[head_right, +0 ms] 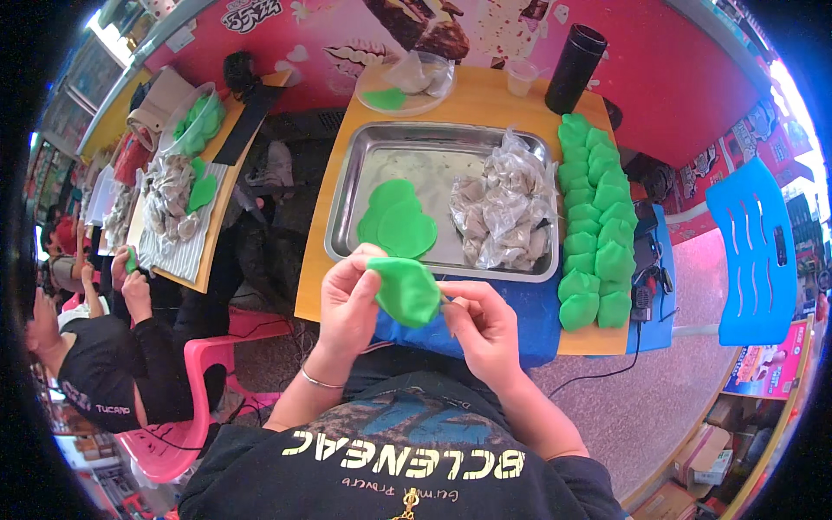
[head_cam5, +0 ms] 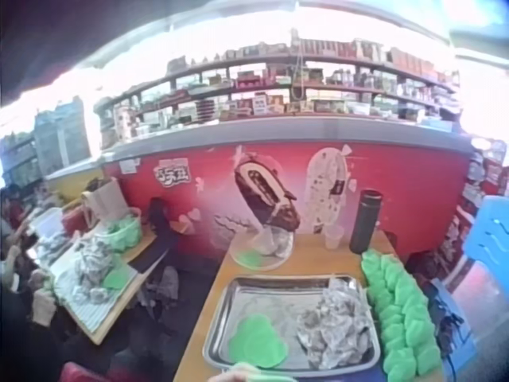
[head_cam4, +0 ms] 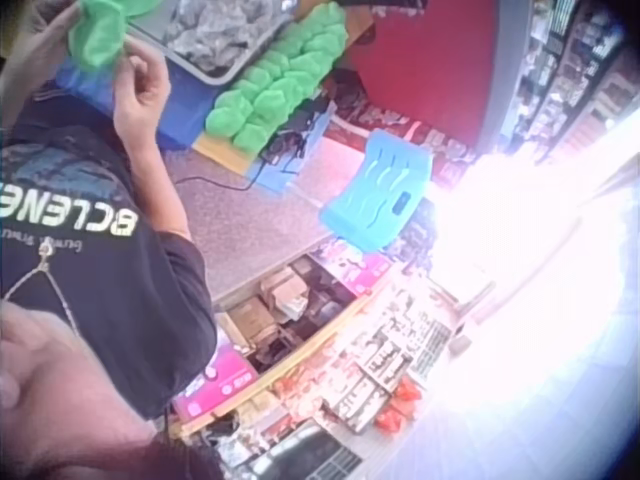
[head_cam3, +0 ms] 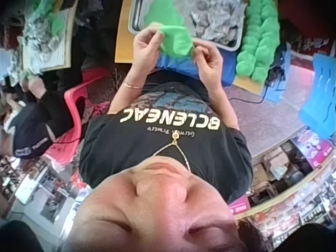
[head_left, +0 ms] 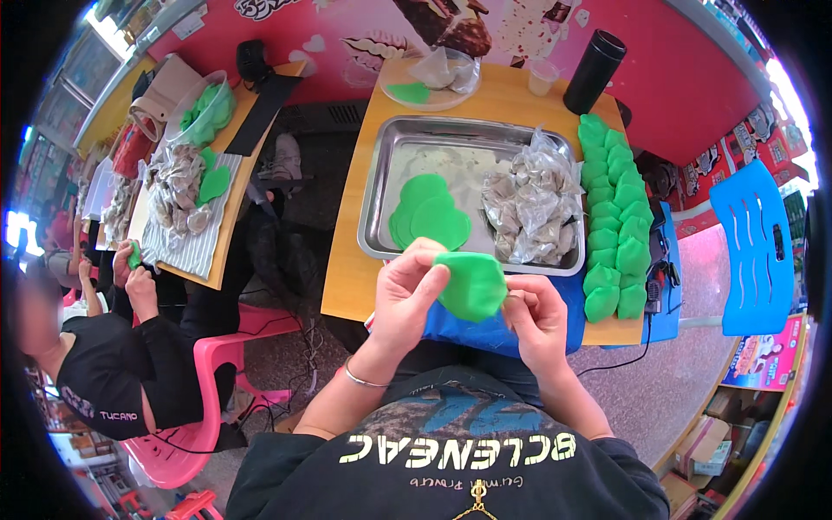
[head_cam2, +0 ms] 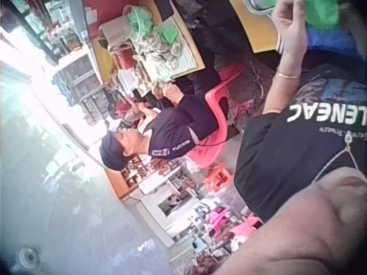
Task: The person assembles dumplings by placing a filling packet onto a green circular wrapper, folding the wrapper around the filling, and sealing it with a wooden stick. The finished dumplings are placed in a row on the table.
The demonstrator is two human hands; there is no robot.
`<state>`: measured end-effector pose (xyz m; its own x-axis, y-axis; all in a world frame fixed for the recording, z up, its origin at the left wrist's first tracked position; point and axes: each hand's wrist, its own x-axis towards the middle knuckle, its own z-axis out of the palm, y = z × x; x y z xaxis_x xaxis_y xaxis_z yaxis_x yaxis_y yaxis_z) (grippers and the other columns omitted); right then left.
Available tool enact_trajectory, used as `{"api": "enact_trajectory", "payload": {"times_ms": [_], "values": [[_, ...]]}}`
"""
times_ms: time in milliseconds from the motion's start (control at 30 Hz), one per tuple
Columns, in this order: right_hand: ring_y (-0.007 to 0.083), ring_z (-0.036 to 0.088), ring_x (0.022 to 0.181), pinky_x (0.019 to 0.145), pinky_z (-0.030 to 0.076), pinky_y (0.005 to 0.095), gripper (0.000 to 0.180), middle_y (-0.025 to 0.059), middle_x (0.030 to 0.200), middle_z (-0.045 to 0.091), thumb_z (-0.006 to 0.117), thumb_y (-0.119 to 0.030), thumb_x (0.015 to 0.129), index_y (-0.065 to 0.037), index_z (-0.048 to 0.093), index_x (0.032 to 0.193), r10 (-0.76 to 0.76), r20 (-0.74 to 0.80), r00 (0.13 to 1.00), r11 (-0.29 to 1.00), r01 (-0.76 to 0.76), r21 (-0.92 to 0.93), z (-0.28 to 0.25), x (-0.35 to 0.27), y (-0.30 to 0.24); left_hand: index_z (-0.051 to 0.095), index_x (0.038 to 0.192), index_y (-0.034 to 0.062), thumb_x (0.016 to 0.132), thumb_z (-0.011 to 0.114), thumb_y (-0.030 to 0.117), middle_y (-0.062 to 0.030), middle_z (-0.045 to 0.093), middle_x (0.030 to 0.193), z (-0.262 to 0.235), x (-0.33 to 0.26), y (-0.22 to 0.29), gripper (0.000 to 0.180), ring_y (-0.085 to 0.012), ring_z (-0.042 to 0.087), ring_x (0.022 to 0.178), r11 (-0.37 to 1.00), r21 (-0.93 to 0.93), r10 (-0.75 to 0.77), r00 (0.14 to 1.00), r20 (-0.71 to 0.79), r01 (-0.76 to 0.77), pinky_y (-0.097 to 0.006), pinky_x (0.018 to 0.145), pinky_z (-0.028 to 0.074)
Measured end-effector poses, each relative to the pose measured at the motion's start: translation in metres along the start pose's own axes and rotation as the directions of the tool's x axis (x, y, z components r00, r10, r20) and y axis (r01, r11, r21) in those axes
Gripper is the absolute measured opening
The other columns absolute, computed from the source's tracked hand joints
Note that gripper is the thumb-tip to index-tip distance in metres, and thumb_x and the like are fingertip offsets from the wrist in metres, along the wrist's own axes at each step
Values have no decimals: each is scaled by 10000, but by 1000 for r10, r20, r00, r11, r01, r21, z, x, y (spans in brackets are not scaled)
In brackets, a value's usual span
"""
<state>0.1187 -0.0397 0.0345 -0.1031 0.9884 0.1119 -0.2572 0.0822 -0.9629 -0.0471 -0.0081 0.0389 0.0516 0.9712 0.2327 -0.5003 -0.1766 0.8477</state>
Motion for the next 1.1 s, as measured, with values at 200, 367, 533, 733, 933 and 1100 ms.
{"api": "enact_trajectory", "payload": {"times_ms": [200,367,533,733,933,1100], "values": [[2,408,543,469,303,157,200,-32,630,494,547,-36,857,-18,547,1057,-28,36,999,974,35,-222,-1,2,0,618,909,0,847,582,80,-42,557,851,-7,7,5,107,-99,522,789,982,179,40,995,97,-57,-238,724,427],[6,439,576,498,333,160,156,-35,661,506,560,-67,860,-24,567,1009,64,-65,996,997,-61,51,7,-2,-3,601,860,30,870,563,152,-40,592,831,-1,1,-14,128,-108,550,758,942,-333,-79,992,-99,42,-247,696,455],[140,527,592,539,415,240,176,41,692,567,598,-40,805,-37,593,981,-95,38,995,882,102,-461,-22,-1,22,583,925,67,901,502,230,-31,619,882,-20,-1,-20,184,-143,597,813,914,-384,-243,937,-252,134,-306,726,505],[249,575,715,638,474,345,224,82,779,591,630,5,703,-61,638,917,-286,198,938,446,313,-839,-43,-1,50,541,960,61,918,471,202,-45,584,837,-29,0,-20,163,-136,565,775,917,-292,-341,914,-220,272,-277,693,487],[265,533,870,789,441,358,275,86,866,581,586,42,659,-76,630,903,-386,151,910,258,263,-930,-67,42,20,504,904,63,916,457,139,-33,528,791,-30,-6,-29,90,-81,498,657,881,-293,-424,894,-144,371,-204,537,413],[271,519,905,843,408,371,227,87,885,591,582,20,684,-64,604,894,-261,273,926,293,345,-892,-104,66,27,530,872,73,908,469,146,9,514,735,-19,-1,-25,102,-35,467,589,870,-123,-492,858,-148,478,-164,453,354]]}}
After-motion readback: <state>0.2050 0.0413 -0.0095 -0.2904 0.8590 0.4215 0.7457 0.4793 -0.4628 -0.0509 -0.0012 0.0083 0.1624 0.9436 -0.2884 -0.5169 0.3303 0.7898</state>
